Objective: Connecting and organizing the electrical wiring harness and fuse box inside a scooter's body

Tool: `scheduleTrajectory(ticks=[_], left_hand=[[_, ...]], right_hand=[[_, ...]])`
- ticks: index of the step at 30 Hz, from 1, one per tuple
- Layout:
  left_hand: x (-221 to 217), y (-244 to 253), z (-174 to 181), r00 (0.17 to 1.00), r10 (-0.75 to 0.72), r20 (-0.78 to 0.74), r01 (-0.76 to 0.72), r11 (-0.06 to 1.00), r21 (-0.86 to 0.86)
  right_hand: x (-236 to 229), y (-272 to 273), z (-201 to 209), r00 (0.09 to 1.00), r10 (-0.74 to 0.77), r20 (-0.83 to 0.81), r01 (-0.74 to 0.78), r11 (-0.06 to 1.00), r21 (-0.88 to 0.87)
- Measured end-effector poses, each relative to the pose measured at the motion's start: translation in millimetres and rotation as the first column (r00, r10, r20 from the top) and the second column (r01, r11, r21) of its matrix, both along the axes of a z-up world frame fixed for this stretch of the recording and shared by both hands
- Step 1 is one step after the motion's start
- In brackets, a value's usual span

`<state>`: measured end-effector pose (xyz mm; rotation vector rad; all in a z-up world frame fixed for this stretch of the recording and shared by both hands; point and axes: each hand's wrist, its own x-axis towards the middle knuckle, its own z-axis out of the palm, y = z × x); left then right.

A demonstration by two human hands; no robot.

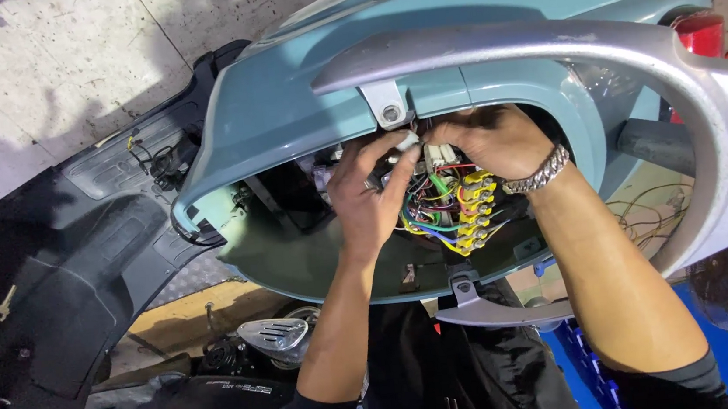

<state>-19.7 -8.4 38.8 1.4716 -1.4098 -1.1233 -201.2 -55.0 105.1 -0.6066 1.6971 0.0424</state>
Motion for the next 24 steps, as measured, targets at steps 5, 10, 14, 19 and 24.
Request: scheduleTrajectory(ticks=[5,10,14,19,24], left_hand=[[16.2,7.5,-25.0,0.968,0.183,-0.172,-0.138,0.961,0.241],[18.0,-7.9,6.7,0.997,-0.046,-0.066,0.054,0.990,0.133],[12.8,-9.2,-0.2,0.983,-0.182,0.004,0.182,0.983,0.017],[11.3,4.1,-23.2,0.985,0.044,-0.169,-0.001,0.969,0.248],[9.4,1.9,-36.2,0.885,0.219,-0.411,0.026,0.858,0.513]], right_hand=[[3.5,-9.0,-1.7,0.999,0.040,-0.007,-0.040,0.999,0.027],[6.1,-8.5,1.0,0.996,0.077,0.040,-0.076,0.997,-0.026],[7.0,-9.0,1.2,0.994,0.110,0.022,-0.109,0.992,-0.070],[10.0,-12.5,-1.8,0.997,0.070,0.036,-0.068,0.997,-0.046],[8.3,-11.5,-0.4,0.992,0.120,0.032,-0.118,0.991,-0.065]])
